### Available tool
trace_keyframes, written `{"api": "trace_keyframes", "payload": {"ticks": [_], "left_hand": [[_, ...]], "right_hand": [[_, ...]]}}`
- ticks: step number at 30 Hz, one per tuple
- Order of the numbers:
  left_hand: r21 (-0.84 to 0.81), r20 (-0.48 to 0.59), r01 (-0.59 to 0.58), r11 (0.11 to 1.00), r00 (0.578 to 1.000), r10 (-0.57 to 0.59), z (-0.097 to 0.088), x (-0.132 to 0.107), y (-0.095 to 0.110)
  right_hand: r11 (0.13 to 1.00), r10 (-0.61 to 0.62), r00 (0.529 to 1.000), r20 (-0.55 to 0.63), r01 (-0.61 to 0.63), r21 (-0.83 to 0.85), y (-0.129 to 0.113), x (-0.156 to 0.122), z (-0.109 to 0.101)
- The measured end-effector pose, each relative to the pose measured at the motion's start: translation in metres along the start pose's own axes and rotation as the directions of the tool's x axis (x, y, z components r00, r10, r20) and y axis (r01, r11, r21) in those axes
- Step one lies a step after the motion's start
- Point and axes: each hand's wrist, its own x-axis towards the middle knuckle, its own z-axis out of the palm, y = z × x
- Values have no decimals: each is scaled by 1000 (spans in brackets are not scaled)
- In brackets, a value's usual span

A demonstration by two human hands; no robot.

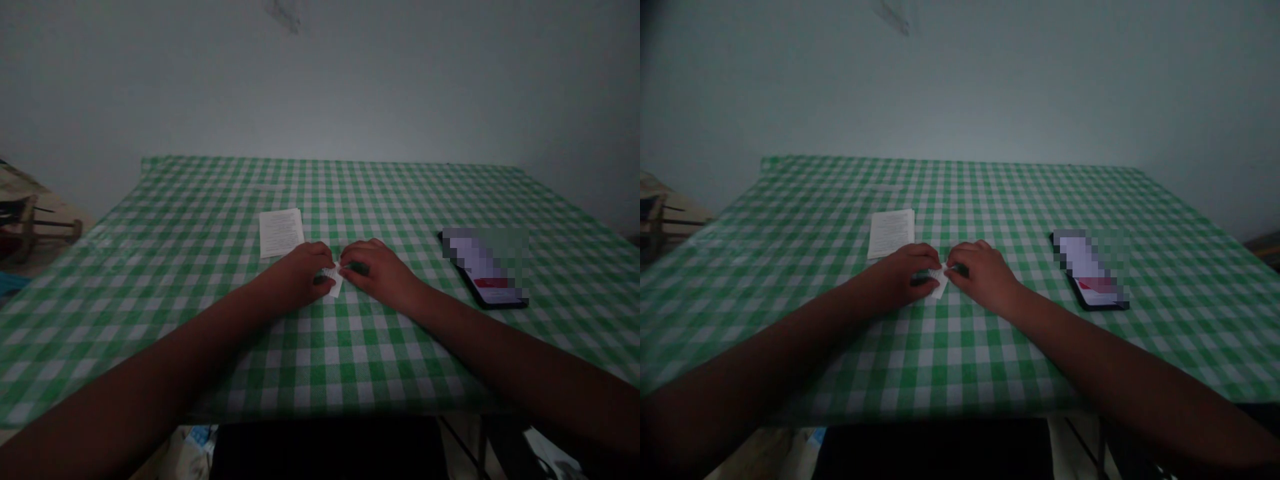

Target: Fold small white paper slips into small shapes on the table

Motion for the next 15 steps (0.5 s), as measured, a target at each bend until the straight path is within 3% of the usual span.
{"api": "trace_keyframes", "payload": {"ticks": [8,15], "left_hand": [[-14,10,-42,999,999,42,0,2,4],[27,33,-63,998,997,62,0,0,2]], "right_hand": [[1000,-1,1000,-10,1,21,2,2,2],[991,-78,997,-10,79,105,8,2,-4]]}}
